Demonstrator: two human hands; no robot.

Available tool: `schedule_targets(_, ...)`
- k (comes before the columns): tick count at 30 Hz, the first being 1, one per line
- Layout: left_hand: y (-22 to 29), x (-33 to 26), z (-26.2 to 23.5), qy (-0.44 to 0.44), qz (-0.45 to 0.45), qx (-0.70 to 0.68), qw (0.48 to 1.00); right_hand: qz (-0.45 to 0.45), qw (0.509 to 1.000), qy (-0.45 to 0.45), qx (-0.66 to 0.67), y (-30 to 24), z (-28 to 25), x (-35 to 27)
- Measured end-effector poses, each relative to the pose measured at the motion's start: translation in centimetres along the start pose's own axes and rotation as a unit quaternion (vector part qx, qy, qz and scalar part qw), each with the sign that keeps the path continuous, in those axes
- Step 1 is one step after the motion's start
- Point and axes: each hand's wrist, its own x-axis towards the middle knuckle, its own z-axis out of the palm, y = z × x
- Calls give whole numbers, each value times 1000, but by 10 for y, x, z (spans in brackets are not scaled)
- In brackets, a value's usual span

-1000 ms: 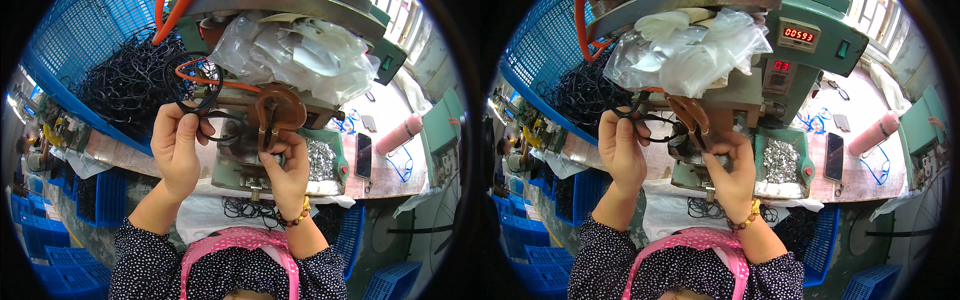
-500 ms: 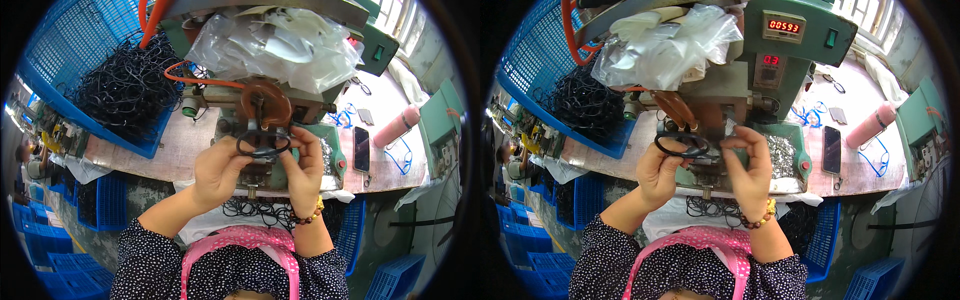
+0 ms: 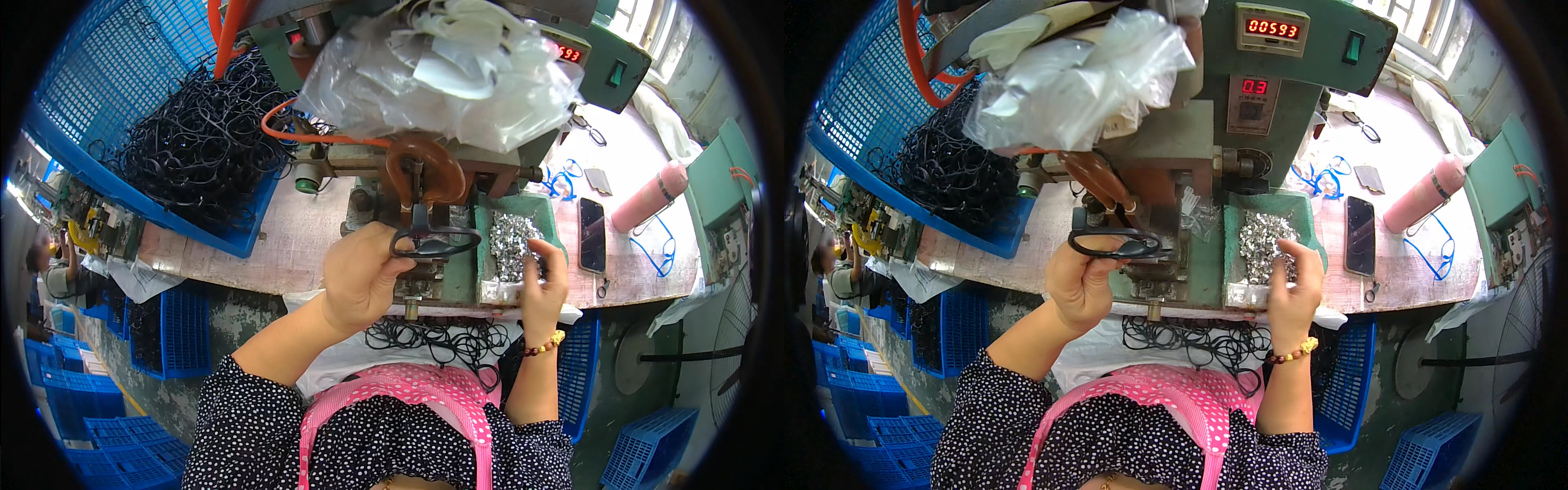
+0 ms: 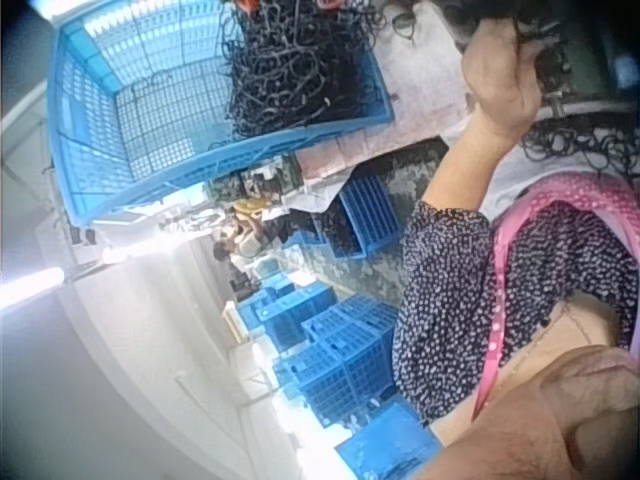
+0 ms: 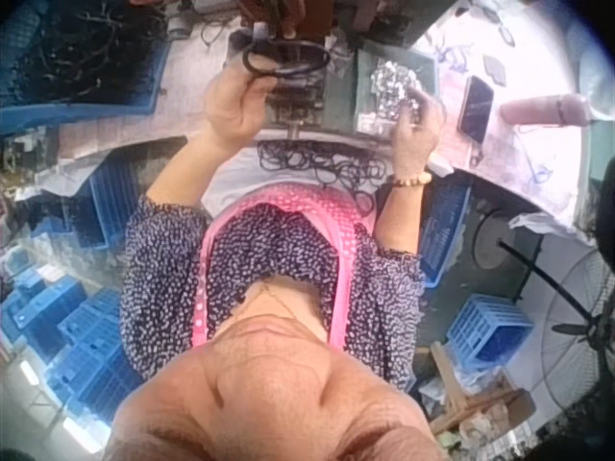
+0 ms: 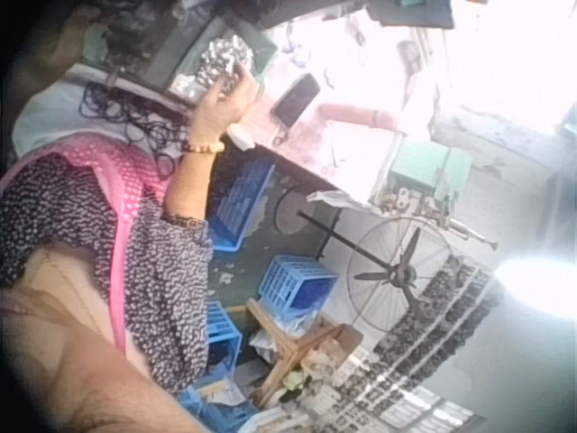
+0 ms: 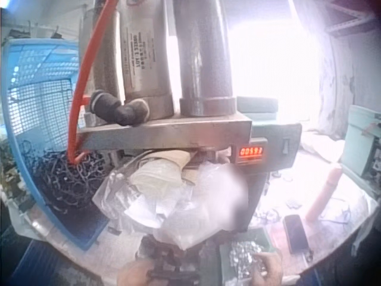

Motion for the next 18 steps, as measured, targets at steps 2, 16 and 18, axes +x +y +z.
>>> schedule_targets(2, 0, 1, -1, -8, 0, -2, 1000, -90, 977, -59, -181, -2, 4, -3)
schedule_targets(16, -73, -21, -38, 86, -74, 163, 980, -83, 987, 5, -136, -3, 29, -2)
schedule_targets(18, -125, -23, -42, 51, -105, 246, 962, -34, 996, 10, -86, -2, 30, -5)
